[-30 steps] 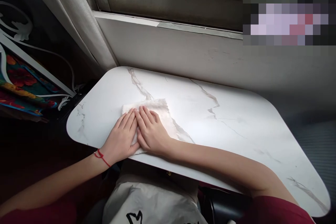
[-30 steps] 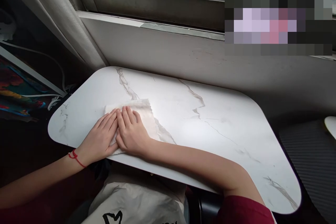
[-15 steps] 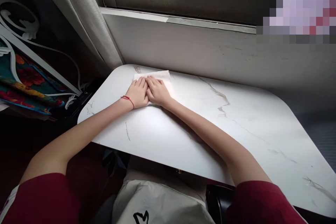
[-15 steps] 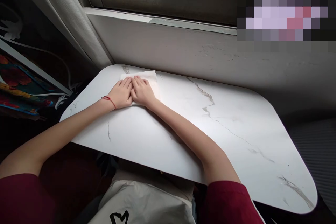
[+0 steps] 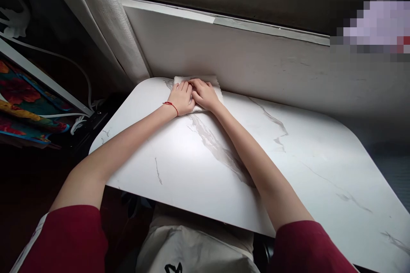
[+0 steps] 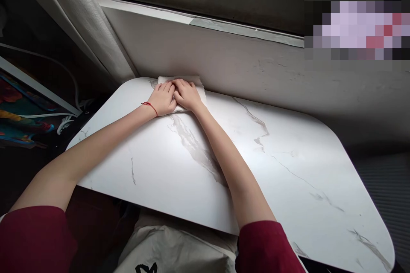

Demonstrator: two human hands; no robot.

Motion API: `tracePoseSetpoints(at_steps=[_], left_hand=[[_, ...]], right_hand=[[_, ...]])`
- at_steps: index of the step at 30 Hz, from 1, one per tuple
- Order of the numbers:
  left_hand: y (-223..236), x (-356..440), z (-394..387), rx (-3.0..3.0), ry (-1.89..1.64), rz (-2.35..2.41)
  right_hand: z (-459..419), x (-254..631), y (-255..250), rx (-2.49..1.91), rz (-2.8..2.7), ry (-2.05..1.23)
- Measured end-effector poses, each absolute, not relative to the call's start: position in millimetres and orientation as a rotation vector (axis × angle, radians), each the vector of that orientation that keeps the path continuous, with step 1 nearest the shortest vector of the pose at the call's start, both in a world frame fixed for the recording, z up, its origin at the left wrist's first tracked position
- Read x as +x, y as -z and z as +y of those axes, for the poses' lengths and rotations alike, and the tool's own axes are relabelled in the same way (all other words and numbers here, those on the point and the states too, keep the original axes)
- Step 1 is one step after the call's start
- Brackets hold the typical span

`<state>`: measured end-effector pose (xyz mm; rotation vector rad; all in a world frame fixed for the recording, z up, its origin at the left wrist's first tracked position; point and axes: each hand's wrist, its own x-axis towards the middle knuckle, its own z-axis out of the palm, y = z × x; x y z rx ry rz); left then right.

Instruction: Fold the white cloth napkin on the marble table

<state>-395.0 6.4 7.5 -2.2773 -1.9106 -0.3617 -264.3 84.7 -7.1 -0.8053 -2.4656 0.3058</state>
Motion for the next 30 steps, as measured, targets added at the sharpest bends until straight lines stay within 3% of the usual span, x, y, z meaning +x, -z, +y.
tracePoseSetpoints(at_steps=[17,30], left_hand=[[-9,-401,1,-2.338,0.324,-1.902],[-30,-399,-44,-2.157,0.009,-1.990]], right_hand=[[70,-267,3,-0.872,-2.501,-0.230],[32,-283,-1,-0.765,-2.540,-0.311]])
